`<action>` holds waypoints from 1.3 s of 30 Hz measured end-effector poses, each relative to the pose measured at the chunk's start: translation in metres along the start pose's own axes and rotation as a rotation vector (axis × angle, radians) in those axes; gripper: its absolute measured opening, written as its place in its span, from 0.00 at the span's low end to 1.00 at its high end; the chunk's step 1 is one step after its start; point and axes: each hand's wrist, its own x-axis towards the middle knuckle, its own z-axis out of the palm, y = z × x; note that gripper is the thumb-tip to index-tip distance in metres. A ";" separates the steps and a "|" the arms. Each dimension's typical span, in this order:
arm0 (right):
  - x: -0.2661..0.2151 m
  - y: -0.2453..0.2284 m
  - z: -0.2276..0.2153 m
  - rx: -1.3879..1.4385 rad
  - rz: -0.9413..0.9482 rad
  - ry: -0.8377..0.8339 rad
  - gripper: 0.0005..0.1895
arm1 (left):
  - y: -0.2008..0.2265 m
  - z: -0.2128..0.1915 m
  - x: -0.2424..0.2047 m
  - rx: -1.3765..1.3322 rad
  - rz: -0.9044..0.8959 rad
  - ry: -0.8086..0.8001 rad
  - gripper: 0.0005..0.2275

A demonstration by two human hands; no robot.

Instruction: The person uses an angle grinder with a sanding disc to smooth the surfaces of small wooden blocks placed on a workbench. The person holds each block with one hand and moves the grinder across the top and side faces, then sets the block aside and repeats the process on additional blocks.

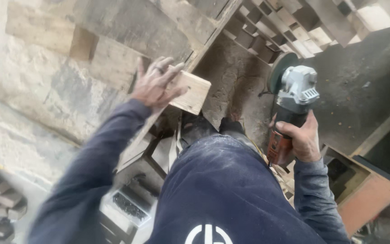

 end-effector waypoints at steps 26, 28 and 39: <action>0.008 0.102 0.122 0.556 0.275 -0.227 0.28 | 0.039 0.030 0.094 -0.063 -0.428 0.571 0.22; 0.011 0.109 0.130 0.564 0.317 -0.214 0.28 | 0.041 0.025 0.097 -0.055 -0.465 0.516 0.22; 0.013 0.109 0.136 0.571 0.252 -0.187 0.26 | 0.046 0.019 0.092 -0.043 -0.458 0.451 0.24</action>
